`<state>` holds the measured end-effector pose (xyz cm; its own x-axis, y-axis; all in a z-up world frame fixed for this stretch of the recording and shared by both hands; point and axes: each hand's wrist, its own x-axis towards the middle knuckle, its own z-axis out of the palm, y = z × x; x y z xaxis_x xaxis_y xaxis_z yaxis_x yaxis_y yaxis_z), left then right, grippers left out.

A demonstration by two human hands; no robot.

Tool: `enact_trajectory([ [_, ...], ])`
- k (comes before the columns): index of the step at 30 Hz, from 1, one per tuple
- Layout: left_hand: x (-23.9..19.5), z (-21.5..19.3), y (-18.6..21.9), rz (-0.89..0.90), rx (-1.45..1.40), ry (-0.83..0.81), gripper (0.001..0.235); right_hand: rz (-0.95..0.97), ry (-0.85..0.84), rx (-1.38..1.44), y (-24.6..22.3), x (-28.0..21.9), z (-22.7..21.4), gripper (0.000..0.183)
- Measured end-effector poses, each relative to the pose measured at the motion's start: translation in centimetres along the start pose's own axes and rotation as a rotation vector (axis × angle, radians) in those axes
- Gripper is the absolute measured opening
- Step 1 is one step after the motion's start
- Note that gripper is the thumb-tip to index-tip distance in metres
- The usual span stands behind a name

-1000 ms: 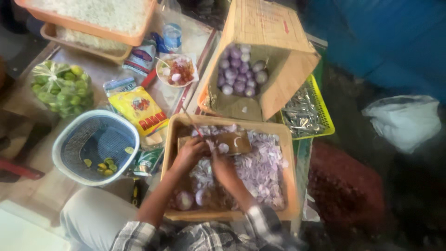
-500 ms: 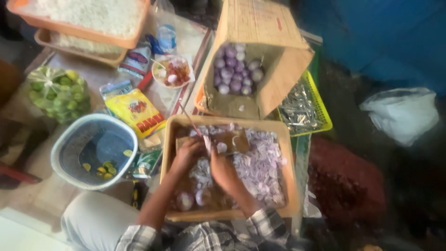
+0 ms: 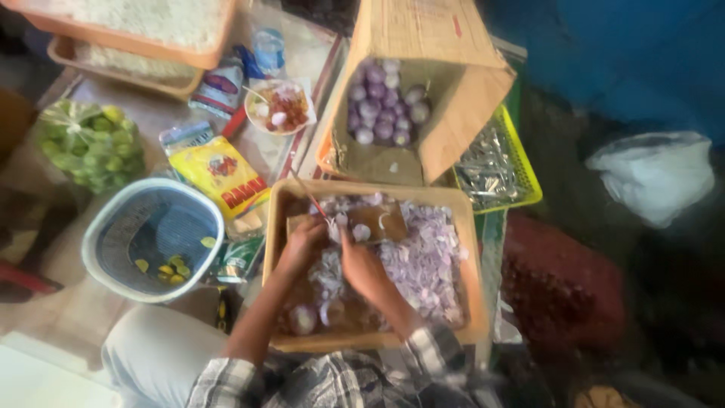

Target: The person slices onions using a fixed blade on a wooden board. They pick up onions from a cardboard box, slice them against the blade, and gather the sliced pieces in a tray.

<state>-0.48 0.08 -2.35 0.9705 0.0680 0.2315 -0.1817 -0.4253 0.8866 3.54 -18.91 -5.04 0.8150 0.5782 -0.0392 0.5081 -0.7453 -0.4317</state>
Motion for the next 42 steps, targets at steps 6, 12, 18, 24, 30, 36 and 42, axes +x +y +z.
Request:
enact_trajectory([
  [6, 0.1, -0.8, 0.8, 0.226, 0.080, 0.095, 0.036, 0.000, 0.037, -0.134, -1.6, -0.3, -1.1, 0.052],
  [12, 0.1, -0.3, 0.2, 0.371, 0.175, 0.146, 0.030, 0.019, 0.051, -0.128, -1.0, -0.5, 0.0, 0.057],
  [18, 0.8, -1.3, 0.7, 0.294, 0.045, 0.085, 0.036, 0.063, 0.028, -0.025, 0.0, -0.4, 1.0, 0.054],
  [24, 0.5, -0.9, -1.2, 0.127, 0.078, 0.008, 0.035, -0.127, 0.180, -0.153, 0.4, 0.2, 1.1, 0.060],
  [30, 0.5, 0.1, -2.5, 0.397, 0.093, 0.127, 0.044, -0.117, 0.200, 0.027, 1.3, 0.1, 2.9, 0.076],
  [36, 0.8, -0.7, -1.8, 0.483, 0.207, 0.243, 0.044, 0.037, 0.090, -0.034, -0.3, -0.5, 1.4, 0.064],
  [42, 0.2, -0.8, -0.8, 0.286, 0.103, 0.112, 0.028, -0.130, 0.210, -0.131, 0.4, -0.2, 2.0, 0.050],
])
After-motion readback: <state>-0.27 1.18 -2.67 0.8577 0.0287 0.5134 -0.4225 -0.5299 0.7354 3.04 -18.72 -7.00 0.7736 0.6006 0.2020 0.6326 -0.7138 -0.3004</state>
